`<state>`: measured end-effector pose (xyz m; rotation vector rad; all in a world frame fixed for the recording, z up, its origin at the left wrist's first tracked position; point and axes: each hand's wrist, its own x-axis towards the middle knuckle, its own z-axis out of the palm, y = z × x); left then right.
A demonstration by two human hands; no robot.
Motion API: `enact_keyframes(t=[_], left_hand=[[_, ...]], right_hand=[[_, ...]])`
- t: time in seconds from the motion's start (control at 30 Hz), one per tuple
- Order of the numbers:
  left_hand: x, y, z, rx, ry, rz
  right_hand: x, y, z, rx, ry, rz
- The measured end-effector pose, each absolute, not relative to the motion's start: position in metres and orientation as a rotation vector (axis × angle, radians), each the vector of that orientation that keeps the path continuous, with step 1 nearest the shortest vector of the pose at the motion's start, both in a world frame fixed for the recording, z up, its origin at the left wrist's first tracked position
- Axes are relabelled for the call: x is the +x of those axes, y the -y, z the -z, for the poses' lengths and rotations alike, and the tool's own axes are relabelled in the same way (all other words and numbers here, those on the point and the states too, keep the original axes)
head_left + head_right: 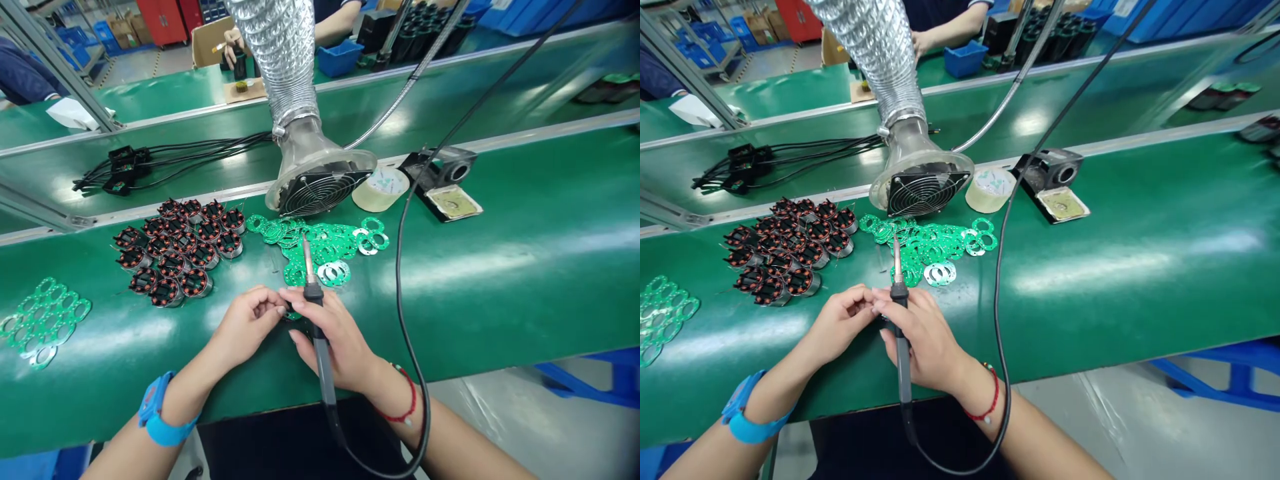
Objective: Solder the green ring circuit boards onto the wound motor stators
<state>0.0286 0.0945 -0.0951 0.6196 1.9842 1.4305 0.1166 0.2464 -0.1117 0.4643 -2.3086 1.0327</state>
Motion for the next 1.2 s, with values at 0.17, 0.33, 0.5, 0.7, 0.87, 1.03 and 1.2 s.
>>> enact_keyframes(t=[0.17, 0.33, 0.5, 0.7, 0.87, 1.03, 1.2], left_hand=[[0.029, -0.094, 0.095, 0.611, -1.938, -1.413], [0.029, -0.093, 0.094, 0.625, -1.922, -1.396], [0.029, -0.089, 0.088, 0.705, -1.970, -1.314], [0.028, -0.090, 0.095, 0.554, -2.003, -1.459], [0.028, -0.092, 0.093, 0.634, -2.236, -1.393], [0.029, -0.093, 0.088, 0.859, -2.503, -1.184], [0.031, -0.094, 0.092, 1.027, -2.666, -1.034]], right_hand=[[0.116, -0.245, 0.113, 0.483, 2.273, -1.006], [0.113, -0.239, 0.114, 0.314, 2.264, -1.029], [0.109, -0.237, 0.110, 0.244, 2.266, -1.109], [0.107, -0.235, 0.114, 0.220, 2.375, -0.856], [0.111, -0.238, 0.119, 0.264, 2.417, -0.834], [0.118, -0.244, 0.114, 0.217, 2.247, -1.010], [0.129, -0.250, 0.119, -0.008, 2.129, -1.196]])
